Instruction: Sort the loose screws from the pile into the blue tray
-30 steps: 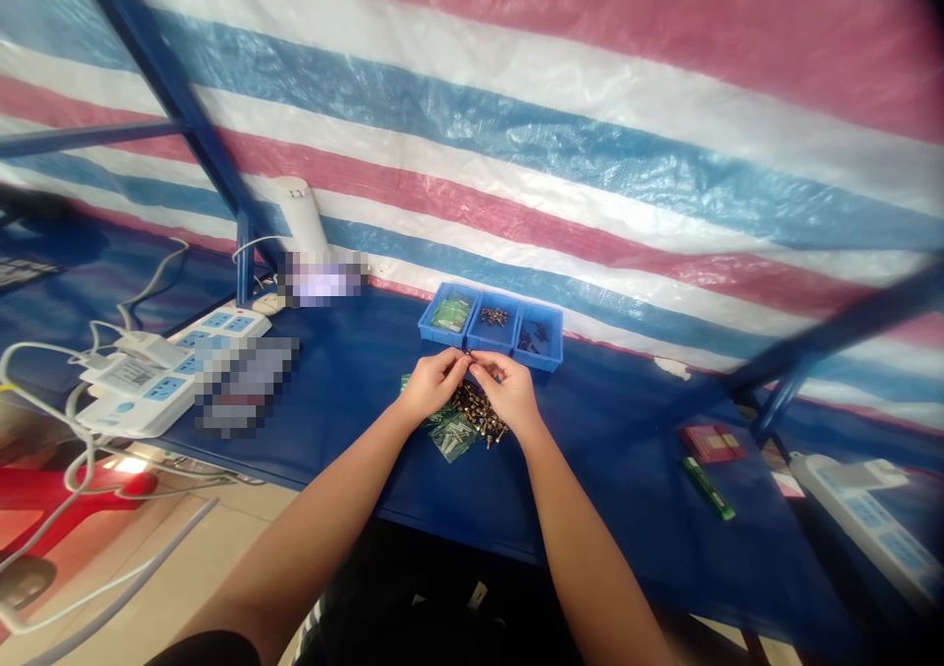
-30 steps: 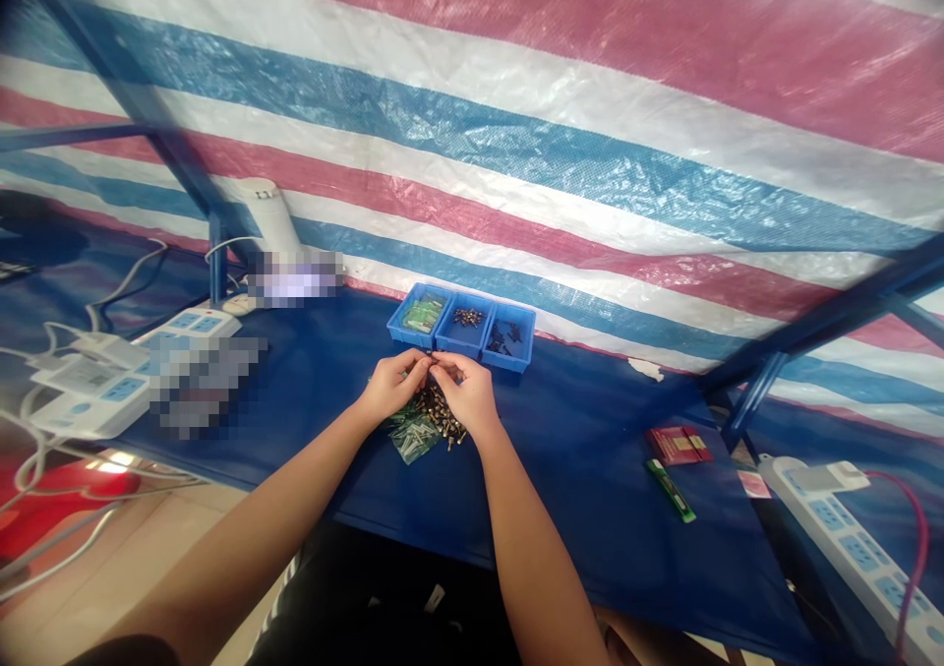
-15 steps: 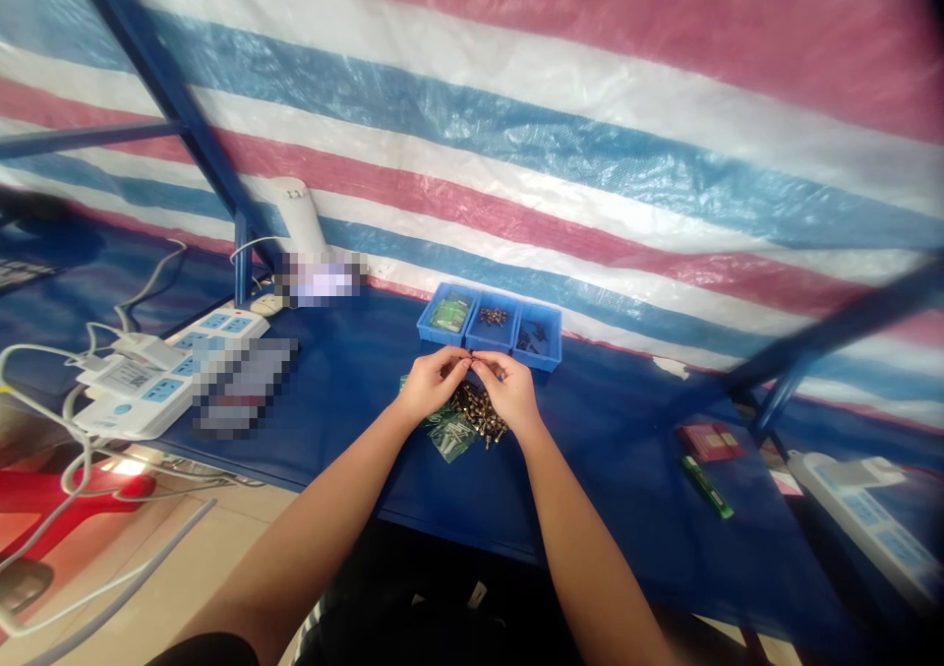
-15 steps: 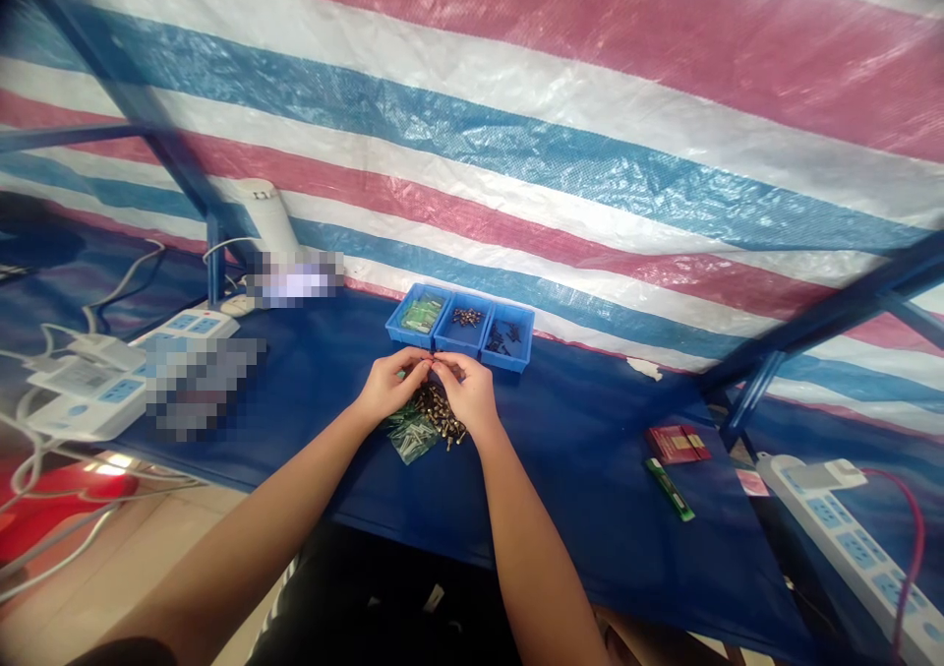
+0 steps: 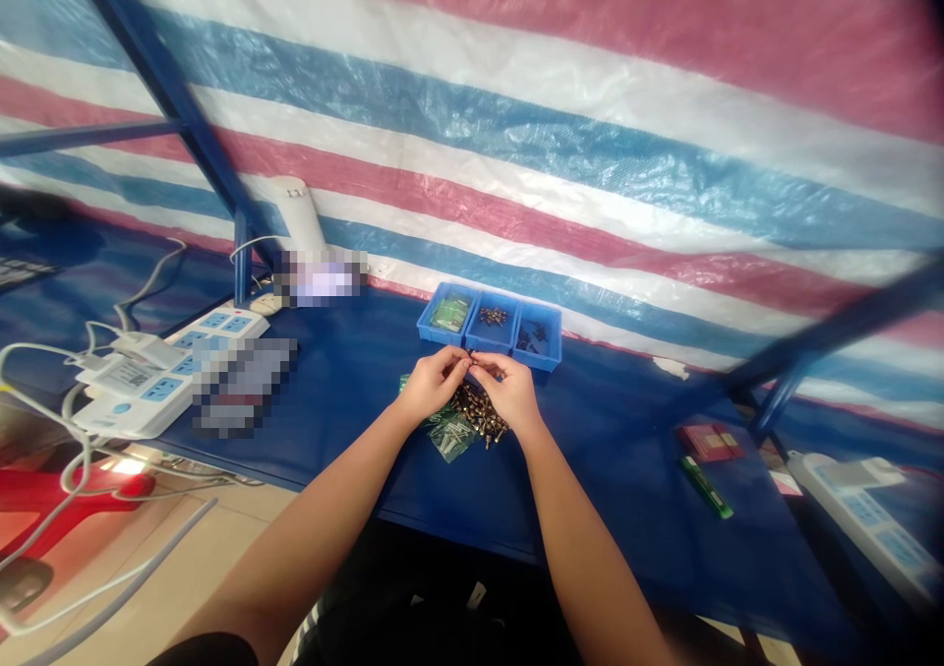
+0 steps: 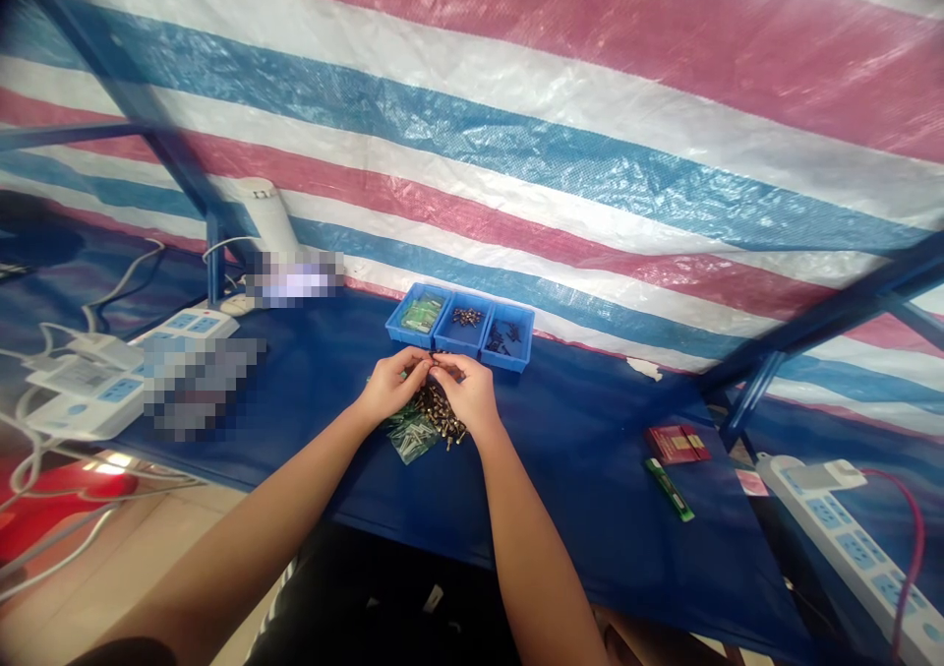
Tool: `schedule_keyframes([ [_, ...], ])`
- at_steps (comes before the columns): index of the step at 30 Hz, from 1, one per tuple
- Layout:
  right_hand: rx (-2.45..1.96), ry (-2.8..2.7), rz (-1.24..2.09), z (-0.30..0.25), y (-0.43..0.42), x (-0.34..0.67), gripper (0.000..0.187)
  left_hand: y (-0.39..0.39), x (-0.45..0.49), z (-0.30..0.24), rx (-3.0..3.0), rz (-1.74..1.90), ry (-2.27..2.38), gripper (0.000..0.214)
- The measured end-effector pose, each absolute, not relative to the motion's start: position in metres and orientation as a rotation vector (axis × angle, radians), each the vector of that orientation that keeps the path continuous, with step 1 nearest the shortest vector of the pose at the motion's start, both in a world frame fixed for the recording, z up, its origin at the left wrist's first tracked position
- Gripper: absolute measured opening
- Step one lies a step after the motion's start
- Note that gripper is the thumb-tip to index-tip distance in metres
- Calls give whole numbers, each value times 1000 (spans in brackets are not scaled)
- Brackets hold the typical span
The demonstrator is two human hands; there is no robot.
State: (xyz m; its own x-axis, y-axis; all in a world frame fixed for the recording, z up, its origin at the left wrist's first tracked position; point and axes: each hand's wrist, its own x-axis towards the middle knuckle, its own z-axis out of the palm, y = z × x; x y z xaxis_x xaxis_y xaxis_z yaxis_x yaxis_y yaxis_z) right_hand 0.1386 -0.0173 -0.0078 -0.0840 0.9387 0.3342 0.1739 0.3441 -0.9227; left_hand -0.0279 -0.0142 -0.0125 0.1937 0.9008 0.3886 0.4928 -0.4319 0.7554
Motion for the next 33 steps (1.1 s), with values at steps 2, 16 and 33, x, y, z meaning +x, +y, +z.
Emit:
schedule_keyframes([
  [2,-1036,-1539,895,-8,-18,138,25,-14,-28,-11,2011,1130,1307,32],
  [16,-1029,-1544,900,-6,-19,138,27,-15,-28,-10,2010,1124,1279,31],
  [33,-1052,-1534,919,-7,-19,137,26,-13,-29,-11,2003,1123,1318,34],
])
